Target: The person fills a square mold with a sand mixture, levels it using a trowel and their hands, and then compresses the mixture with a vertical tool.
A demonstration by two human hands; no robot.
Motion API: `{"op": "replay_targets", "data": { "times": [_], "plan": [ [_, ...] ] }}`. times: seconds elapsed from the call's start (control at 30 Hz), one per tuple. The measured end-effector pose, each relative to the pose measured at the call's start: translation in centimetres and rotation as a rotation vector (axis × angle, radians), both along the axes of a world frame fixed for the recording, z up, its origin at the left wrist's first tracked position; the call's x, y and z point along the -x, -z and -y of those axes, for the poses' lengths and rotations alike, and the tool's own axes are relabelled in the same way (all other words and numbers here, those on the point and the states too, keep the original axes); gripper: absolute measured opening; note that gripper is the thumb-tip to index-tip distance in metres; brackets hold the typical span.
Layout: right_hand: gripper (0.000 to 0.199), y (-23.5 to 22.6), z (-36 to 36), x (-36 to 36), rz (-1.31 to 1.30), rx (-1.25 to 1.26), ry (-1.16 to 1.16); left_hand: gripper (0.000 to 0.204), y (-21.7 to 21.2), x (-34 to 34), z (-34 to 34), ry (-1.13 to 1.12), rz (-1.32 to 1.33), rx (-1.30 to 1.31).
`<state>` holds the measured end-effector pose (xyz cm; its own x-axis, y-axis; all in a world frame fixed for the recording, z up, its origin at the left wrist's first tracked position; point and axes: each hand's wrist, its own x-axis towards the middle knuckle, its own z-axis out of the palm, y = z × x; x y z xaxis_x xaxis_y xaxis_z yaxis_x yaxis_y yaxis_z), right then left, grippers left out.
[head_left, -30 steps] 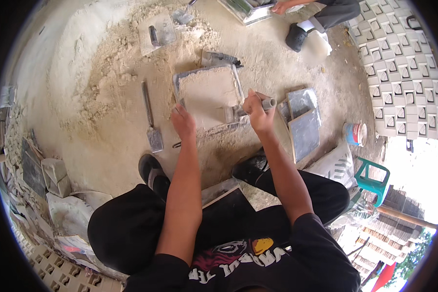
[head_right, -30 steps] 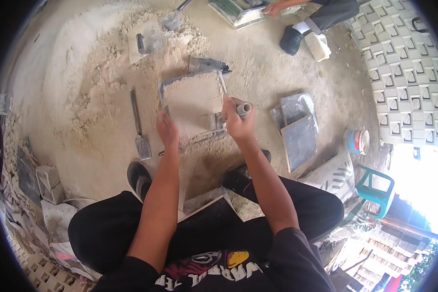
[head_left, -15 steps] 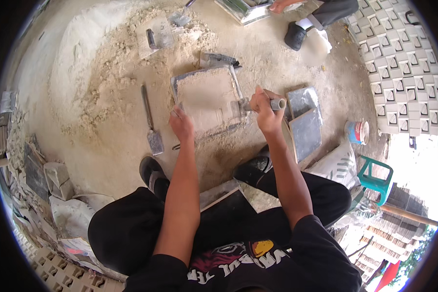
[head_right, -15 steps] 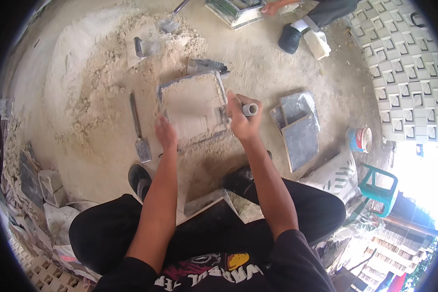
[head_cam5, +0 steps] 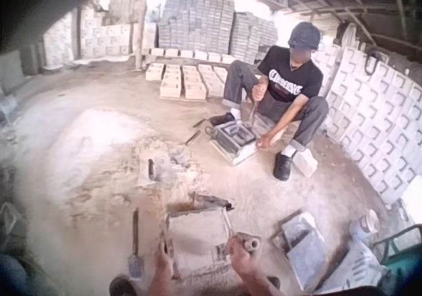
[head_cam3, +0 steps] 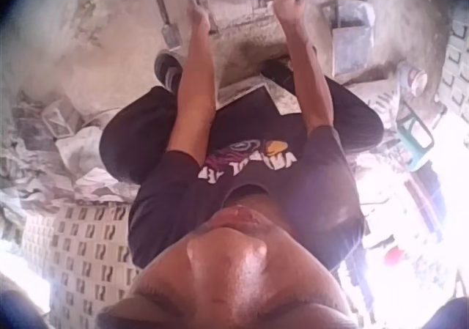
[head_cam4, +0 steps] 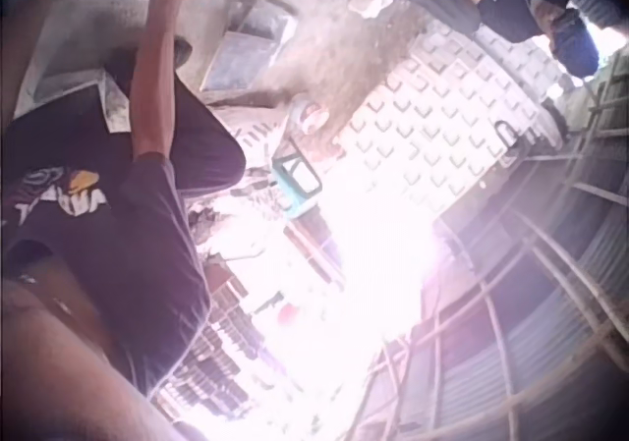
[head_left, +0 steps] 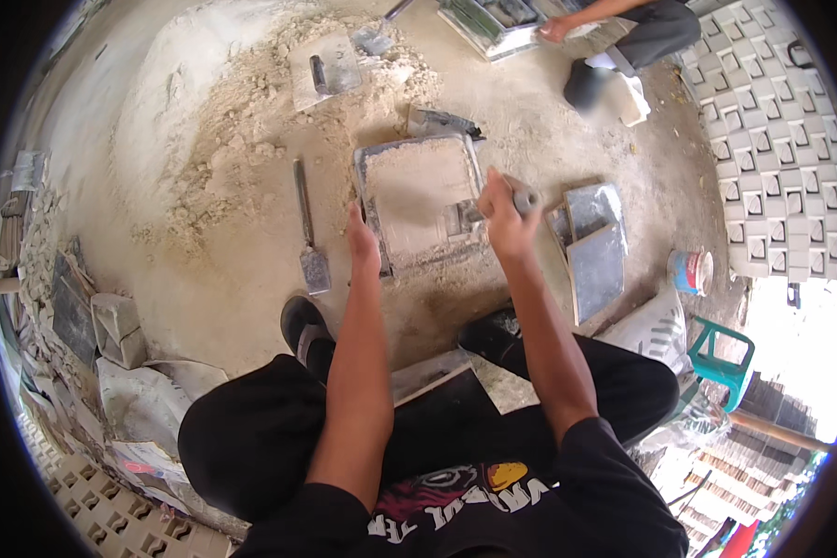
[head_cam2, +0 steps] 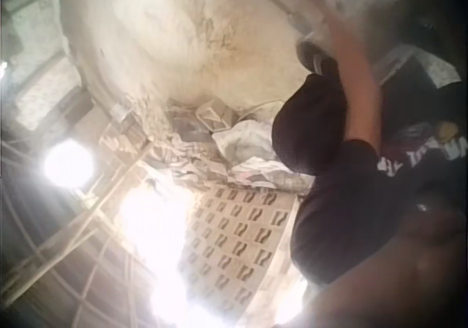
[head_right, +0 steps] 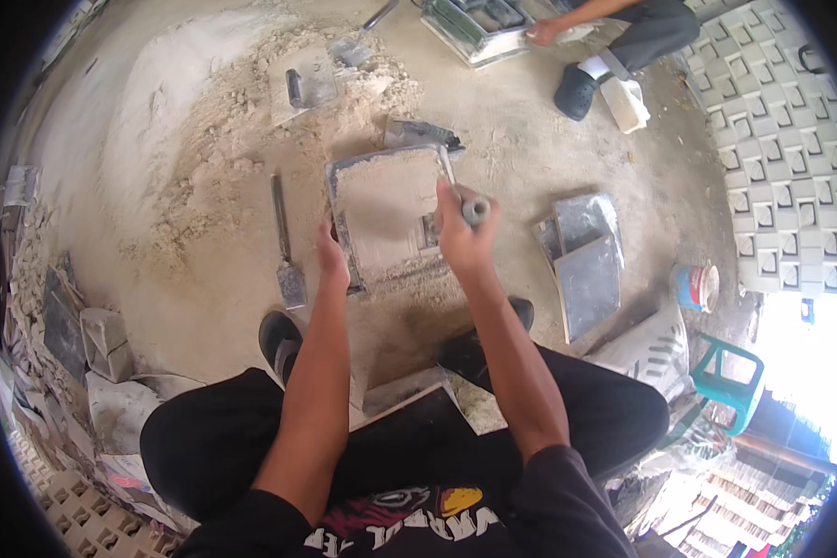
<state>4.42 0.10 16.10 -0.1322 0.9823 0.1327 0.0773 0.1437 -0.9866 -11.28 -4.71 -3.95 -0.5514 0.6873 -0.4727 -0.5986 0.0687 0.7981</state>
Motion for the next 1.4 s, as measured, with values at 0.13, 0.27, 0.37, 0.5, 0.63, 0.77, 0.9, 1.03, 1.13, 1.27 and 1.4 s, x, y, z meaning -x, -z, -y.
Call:
{"op": "replay_targets", "data": {
  "times": [0.13, 0.27, 0.37, 0.5, 0.63, 0.77, 0.9, 1.03, 1.13, 1.27, 1.4],
  "plan": [
    [0.043, 1.5, 2.7, 2.0, 0.074, -0.068, -0.028, 0.066, 1.9, 1.5, 0.1, 0.024, 0.316, -0.158],
    [0.045, 1.5, 1.6, 3.0, -0.01, 0.086, -0.038, 0.067, 1.8, 1.0, 0.0, 0.016, 0.285, -0.155],
    [0.045, -0.1, 2.5, 3.9, -0.033, 0.055, -0.044, 0.069, 3.3, 1.8, 0.1, 0.011, 0.355, -0.191],
    [0.045, 2.6, 3.5, 4.0, -0.001, 0.06, -0.095, 0.071, 2.9, 1.3, -0.2, -0.004, 0.417, -0.176],
    [0.042, 2.1, 4.4, 4.1, -0.073, 0.031, -0.081, 0.073, 1.2, 1.3, -0.8, -0.071, 0.469, -0.155],
    [0.042, 3.3, 6.2, 5.2, 0.017, -0.076, -0.13, 0.076, 2.6, 1.7, 1.0, -0.085, 0.58, -0.221],
    [0.04, 2.2, 5.2, 7.2, -0.006, 0.063, -0.079, 0.079, 2.3, 1.1, 1.4, -0.124, 0.642, -0.255],
    [0.038, 4.7, 4.8, 6.7, -0.069, -0.338, -0.184, 0.082, 1.5, 1.1, 1.5, -0.097, 0.61, -0.318],
    [0.037, 4.8, 3.9, 8.6, 0.2, -0.321, -0.185, 0.084, 1.9, 1.2, 1.1, -0.127, 0.703, -0.282],
    [0.039, 1.4, 3.9, 9.6, -0.06, -0.082, -0.093, 0.085, 2.4, 1.5, 1.2, -0.145, 0.618, -0.248],
    [0.039, 4.0, 3.7, 9.2, 0.194, -0.261, -0.161, 0.081, 2.2, 0.9, 1.5, -0.113, 0.598, -0.278]
  ]
}}
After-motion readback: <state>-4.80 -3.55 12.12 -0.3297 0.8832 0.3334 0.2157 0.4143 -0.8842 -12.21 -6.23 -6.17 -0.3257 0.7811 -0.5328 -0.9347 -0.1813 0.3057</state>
